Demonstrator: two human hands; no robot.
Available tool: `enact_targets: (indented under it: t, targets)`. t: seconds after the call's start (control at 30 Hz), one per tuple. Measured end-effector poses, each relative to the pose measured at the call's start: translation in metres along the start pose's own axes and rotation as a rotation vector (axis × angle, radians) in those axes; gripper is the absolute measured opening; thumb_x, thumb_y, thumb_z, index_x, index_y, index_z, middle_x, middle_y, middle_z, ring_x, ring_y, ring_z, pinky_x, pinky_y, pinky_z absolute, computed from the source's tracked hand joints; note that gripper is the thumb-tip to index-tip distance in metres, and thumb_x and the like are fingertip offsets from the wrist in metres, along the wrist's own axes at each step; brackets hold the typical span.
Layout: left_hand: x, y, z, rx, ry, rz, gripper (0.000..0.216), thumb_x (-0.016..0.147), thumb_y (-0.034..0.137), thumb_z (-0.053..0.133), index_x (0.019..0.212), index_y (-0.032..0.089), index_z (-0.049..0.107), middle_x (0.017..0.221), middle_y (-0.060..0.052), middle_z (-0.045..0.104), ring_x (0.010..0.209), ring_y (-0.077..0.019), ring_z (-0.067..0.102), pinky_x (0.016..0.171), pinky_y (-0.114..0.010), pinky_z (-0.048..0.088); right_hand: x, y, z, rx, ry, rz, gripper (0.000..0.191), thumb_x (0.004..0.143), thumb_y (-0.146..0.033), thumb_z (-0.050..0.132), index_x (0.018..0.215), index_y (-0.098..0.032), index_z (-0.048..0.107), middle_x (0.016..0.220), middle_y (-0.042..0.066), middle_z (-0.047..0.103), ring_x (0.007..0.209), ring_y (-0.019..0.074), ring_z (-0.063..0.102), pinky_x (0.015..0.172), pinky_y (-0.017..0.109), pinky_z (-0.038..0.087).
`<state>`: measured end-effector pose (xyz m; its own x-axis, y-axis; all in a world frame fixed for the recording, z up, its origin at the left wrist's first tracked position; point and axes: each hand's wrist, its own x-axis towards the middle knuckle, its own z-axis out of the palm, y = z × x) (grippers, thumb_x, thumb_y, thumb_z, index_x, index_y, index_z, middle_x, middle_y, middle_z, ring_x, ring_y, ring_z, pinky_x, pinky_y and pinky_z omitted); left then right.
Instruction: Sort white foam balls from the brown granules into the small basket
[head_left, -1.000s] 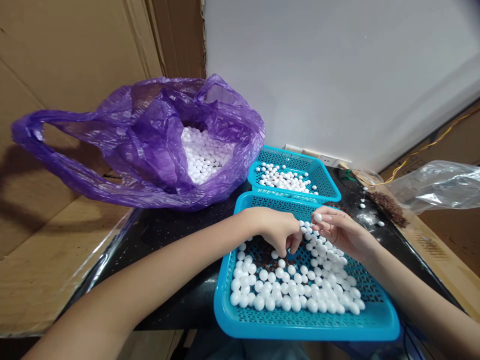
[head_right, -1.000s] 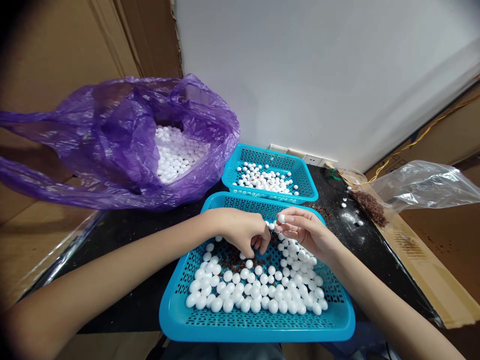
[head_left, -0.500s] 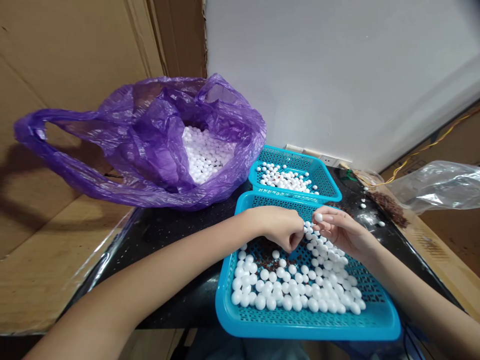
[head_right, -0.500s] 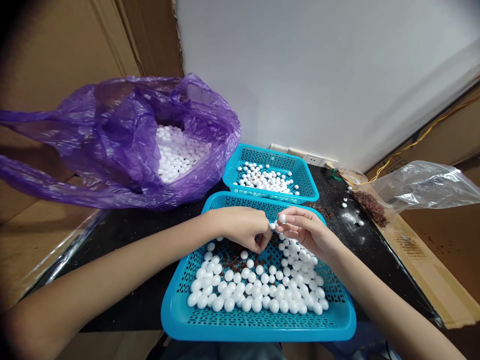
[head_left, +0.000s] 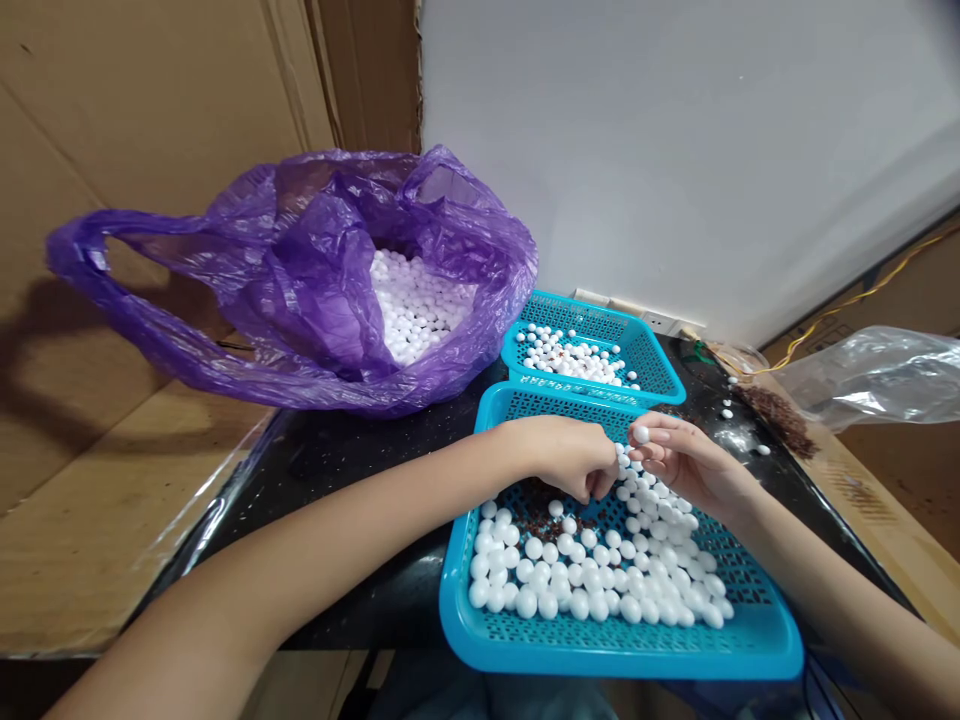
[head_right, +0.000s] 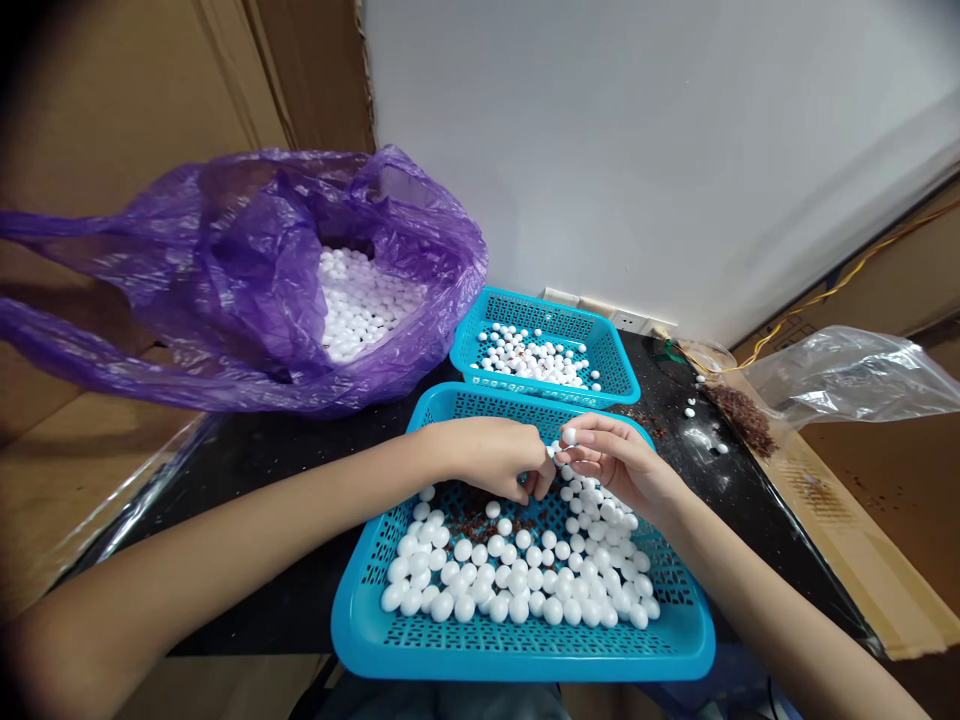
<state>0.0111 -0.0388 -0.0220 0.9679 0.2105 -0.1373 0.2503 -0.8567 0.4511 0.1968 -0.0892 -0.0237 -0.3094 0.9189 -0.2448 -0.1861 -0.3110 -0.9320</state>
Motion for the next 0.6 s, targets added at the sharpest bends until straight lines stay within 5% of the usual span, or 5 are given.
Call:
enact_targets:
  t: [0.6]
  targets:
    - [-0.0049,0.0068,-0.0038,0.000,-0.055,-0.021,0.014,0.068,0.013,0.059,0.073,0.019,0.071,0.069,0.001,0.069,0.054,-0.0108,0.052,0.045,-0.021,0.032,-0.0004,0.0015,0.0003,-0.058,0.036,-0.002,0.017,0.067,-0.030,0.080,0.076,-0.017,0.071,0.076,0.001,0.064,0.069,0.0134,0.065,0.061,0.014,0.053]
